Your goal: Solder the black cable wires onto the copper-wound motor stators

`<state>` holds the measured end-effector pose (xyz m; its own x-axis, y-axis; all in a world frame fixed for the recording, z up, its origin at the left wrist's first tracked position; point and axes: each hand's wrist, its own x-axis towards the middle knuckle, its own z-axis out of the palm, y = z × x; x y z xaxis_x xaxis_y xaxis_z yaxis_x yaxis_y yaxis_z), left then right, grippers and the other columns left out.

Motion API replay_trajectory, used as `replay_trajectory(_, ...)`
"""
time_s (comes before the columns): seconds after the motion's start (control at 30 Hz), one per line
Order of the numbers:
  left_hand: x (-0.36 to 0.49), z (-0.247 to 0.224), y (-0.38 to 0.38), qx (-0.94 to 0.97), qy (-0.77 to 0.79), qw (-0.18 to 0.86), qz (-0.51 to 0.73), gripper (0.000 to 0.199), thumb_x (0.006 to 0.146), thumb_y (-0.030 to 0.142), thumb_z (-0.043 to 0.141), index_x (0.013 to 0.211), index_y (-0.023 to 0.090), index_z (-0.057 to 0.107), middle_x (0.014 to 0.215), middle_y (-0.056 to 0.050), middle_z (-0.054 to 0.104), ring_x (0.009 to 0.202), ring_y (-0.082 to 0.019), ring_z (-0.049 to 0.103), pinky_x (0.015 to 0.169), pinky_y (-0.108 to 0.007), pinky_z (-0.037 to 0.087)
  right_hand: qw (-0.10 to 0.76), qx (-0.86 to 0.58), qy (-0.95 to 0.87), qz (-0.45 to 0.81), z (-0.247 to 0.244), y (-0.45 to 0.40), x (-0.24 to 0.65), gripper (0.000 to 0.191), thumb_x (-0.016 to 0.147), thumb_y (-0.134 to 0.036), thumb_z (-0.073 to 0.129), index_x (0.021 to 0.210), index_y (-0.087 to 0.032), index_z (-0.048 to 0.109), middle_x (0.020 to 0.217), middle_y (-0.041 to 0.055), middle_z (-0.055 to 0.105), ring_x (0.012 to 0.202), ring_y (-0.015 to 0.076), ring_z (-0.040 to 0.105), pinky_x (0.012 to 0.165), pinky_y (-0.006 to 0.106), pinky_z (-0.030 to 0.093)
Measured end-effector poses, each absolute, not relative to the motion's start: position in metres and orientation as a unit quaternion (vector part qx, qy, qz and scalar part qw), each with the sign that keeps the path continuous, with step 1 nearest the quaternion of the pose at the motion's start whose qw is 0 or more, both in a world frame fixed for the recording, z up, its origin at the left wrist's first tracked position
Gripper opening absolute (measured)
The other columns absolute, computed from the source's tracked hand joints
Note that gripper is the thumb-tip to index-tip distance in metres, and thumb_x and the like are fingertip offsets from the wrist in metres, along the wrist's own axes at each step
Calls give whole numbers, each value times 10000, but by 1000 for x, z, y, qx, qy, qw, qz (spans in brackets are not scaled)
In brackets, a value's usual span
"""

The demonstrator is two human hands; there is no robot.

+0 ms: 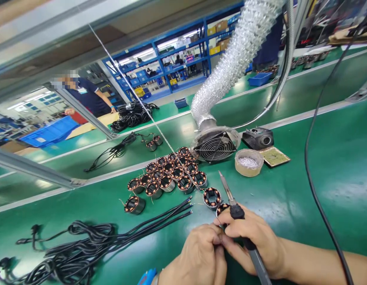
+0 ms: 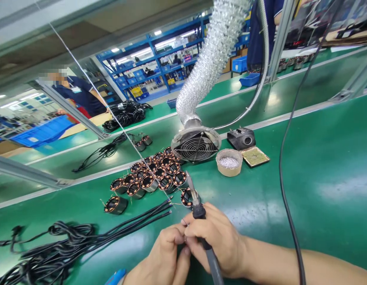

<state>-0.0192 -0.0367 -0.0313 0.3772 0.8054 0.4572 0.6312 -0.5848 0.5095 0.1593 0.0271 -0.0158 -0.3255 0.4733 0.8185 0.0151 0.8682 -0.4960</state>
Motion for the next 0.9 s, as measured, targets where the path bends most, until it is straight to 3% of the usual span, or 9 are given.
replay_trajectory(0.13,-16,-27,-34,833,439,93,322,363,796,54,486,1102,221,385,868,-80,609,752,-220,640,651,-356,574,575,-177,-775,193,-19,29,162,312,796,-3,561,1054,-171,516,907,76,696,809,165,690,766,302,587)
replay_trajectory(0.3,-12,-17,-33,820,487,134,271,255,840,79,445,1028,240,380,831,-52,623,685,-206,641,634,-354,554,535,-164,-810,176,-19,29,165,299,802,3,524,1043,-175,515,751,27,665,631,142,610,631,293,531)
replay_trajectory(0.5,-9,-12,-27,831,460,127,286,205,853,69,396,992,220,379,755,-53,631,599,-195,639,544,-309,503,508,-115,-840,149,-20,35,168,322,813,8,514,1075,-175,486,854,59,652,701,147,578,655,304,455)
replay_trajectory(0.63,-8,-10,-23,837,448,136,285,161,896,88,365,1011,198,392,738,-48,643,560,-173,627,531,-280,479,489,-122,-851,147,-24,38,170,334,829,4,519,1119,-158,484,776,39,623,655,140,505,634,286,395)
replay_trajectory(0.8,-8,-5,-25,849,502,44,162,131,859,92,388,899,183,473,621,-33,619,494,-215,602,471,-316,390,427,-116,-886,139,-14,35,173,249,874,-43,428,1085,-161,486,710,22,557,640,158,428,603,280,369)
replay_trajectory(0.9,-10,-1,-25,830,551,79,46,173,859,84,390,808,191,515,615,-44,644,498,-232,621,464,-321,335,369,-101,-910,162,-5,41,179,203,903,-76,362,986,-192,506,683,13,524,640,164,437,586,269,385)
